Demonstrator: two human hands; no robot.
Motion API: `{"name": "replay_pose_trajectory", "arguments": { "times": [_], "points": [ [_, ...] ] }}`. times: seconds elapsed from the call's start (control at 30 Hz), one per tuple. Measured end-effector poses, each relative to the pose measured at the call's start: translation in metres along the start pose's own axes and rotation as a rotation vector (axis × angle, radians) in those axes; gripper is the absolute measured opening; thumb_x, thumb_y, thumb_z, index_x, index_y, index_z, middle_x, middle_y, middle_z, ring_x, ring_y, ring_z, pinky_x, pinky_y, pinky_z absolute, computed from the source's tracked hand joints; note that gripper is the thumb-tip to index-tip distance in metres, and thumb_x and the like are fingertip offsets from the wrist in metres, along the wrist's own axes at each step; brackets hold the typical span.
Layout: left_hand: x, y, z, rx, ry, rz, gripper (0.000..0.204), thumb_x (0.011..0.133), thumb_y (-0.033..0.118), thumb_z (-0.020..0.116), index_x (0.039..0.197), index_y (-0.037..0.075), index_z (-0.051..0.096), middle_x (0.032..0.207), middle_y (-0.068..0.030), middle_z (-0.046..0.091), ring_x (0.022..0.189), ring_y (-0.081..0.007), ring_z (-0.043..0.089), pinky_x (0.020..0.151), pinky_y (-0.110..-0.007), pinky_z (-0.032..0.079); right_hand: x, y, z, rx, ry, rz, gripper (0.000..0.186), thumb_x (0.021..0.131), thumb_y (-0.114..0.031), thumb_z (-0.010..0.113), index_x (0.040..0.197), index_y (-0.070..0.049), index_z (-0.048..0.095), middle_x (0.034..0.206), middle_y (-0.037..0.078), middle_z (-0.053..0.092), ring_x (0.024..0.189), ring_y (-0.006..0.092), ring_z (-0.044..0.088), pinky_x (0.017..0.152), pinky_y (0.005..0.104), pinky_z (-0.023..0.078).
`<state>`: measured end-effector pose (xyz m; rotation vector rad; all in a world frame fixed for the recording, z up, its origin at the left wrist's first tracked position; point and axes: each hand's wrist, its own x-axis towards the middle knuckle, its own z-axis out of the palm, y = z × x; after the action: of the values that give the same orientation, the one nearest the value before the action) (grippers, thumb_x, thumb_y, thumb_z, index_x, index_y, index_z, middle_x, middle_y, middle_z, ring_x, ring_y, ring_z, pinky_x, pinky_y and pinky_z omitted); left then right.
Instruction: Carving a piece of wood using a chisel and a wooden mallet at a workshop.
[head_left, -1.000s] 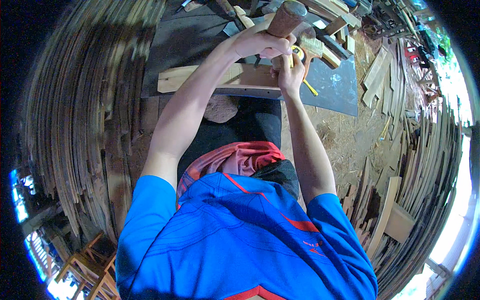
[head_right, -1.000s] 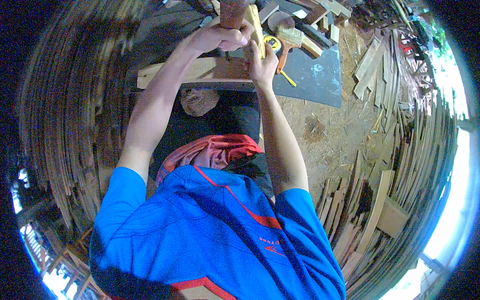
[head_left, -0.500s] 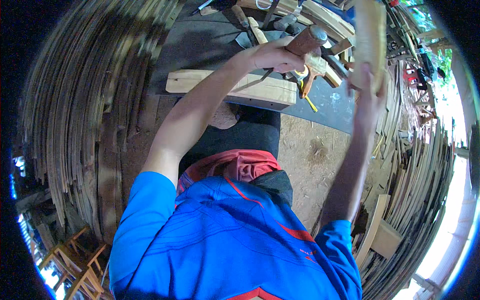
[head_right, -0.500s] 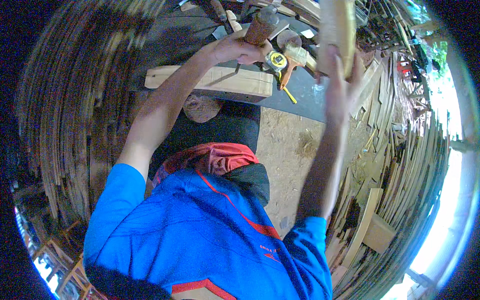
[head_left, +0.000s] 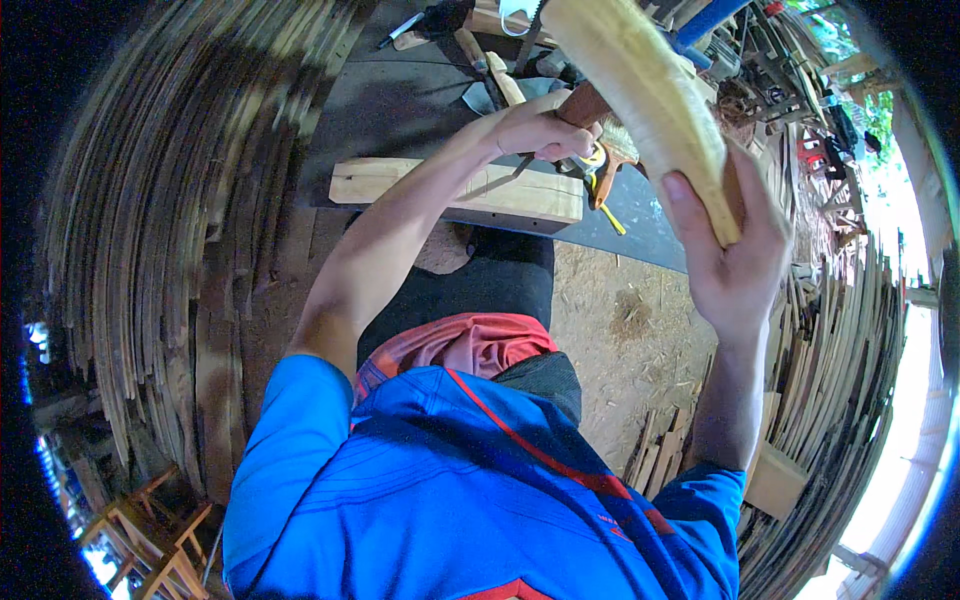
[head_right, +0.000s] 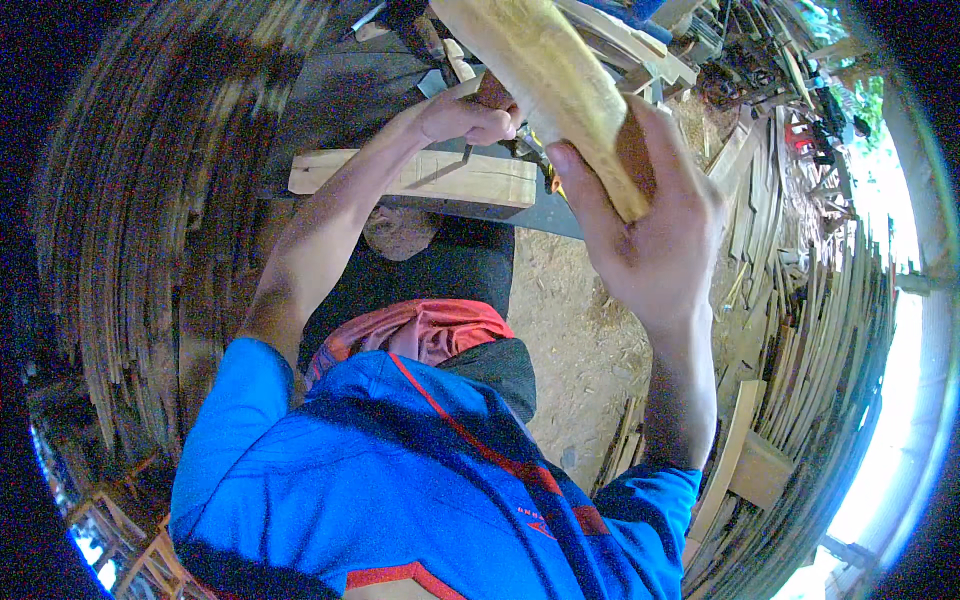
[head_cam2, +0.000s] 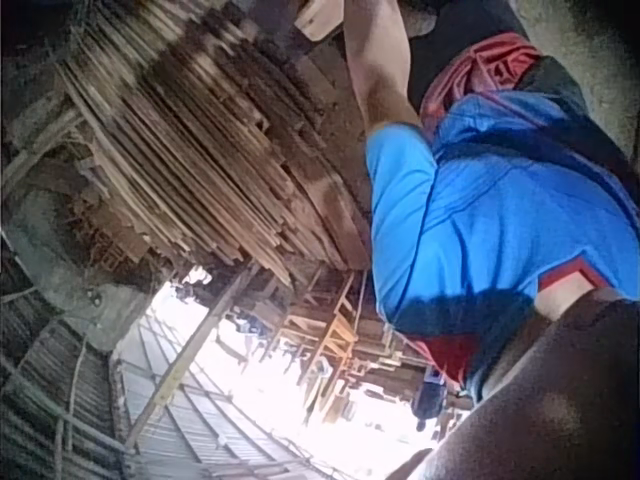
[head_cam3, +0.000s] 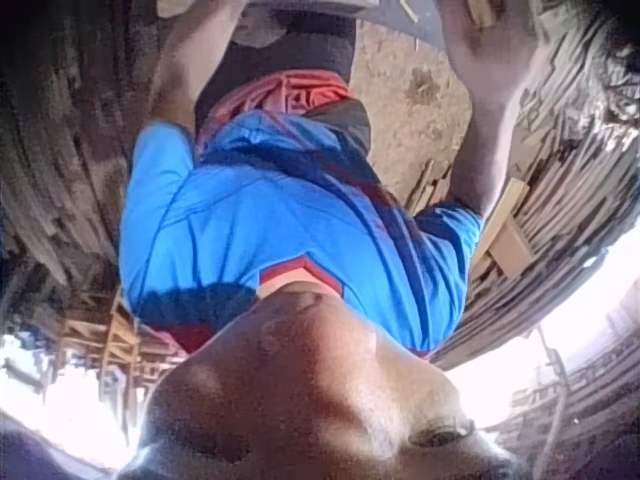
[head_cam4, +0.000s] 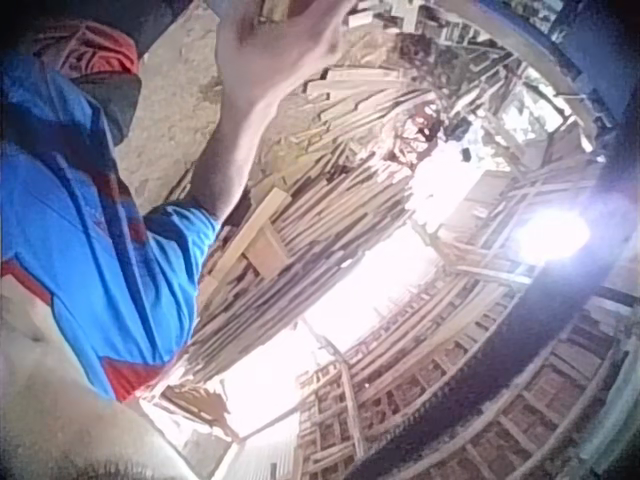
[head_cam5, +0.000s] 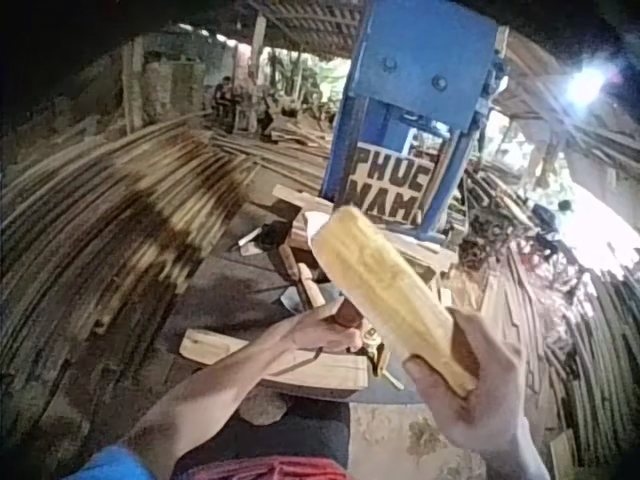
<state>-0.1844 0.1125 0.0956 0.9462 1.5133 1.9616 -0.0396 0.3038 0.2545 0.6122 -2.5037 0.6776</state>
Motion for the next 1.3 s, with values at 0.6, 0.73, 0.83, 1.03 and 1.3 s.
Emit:
{"name": "replay_pose_trajectory", "arguments": {
  "times": [0.6,0.73,0.83,1.03,1.3],
  "points": [
    [0.003,-0.001,-0.004,0.045,-0.083,0.015,0.019,0.08,0.017,0.062,0.068,0.008,0.049,0.055,0.0056,0.04,0.043,-0.0025,0.034,0.04,-0.022,0.023,0.006,-0.004,-0.012,0.02,0.091,-0.008,0.032,0.086,-0.025,0.076,0.106,-0.004,0.063,0.079,0.013,0.067,0.07,0.024,0.07,0.063,0.0345,0.053],
    [0.001,-0.001,-0.007,0.026,-0.021,0.039,0.022,0.079,0.019,0.064,0.067,0.009,0.048,0.054,0.0062,0.039,0.042,-0.0026,0.034,0.04,-0.021,0.023,0.008,-0.003,-0.011,-0.212,-0.16,0.053,0.03,0.088,-0.024,0.074,0.104,-0.001,0.063,0.077,0.009,0.066,0.068,0.0179,0.066,0.063,0.0325,0.052],
    [-0.002,0.0,-0.002,0.031,-0.013,0.012,0.022,0.079,0.019,0.063,0.065,0.01,0.047,0.054,0.0066,0.039,0.042,-0.0024,0.034,0.04,-0.022,0.023,0.009,0.001,-0.006,0.05,0.004,0.038,0.034,0.091,-0.026,0.07,0.109,0.001,0.061,0.078,0.009,0.066,0.065,0.014,0.063,0.059,0.0293,0.049],
    [-0.001,-0.001,-0.012,0.052,-0.038,0.052,0.021,0.084,0.019,0.066,0.071,0.01,0.052,0.05,0.0047,0.041,0.042,-0.0052,0.038,0.041,-0.023,0.028,0.013,0.018,0.013,-0.023,-0.125,-0.111,0.041,0.098,-0.033,0.056,0.115,0.004,0.059,0.086,0.014,0.067,0.057,0.017,0.061,0.049,0.0296,0.047],
    [-0.007,-0.009,-0.013,-0.022,0.049,0.059,0.013,0.078,0.014,0.062,0.072,0.007,0.053,0.057,0.0051,0.044,0.044,-0.0042,0.036,0.042,-0.023,0.026,0.01,0.071,0.146,1.187,0.344,0.347,0.044,0.101,-0.04,0.05,0.106,0.004,0.053,0.08,0.015,0.065,0.057,0.0234,0.063,0.048,0.0372,0.053]
  ]
}}
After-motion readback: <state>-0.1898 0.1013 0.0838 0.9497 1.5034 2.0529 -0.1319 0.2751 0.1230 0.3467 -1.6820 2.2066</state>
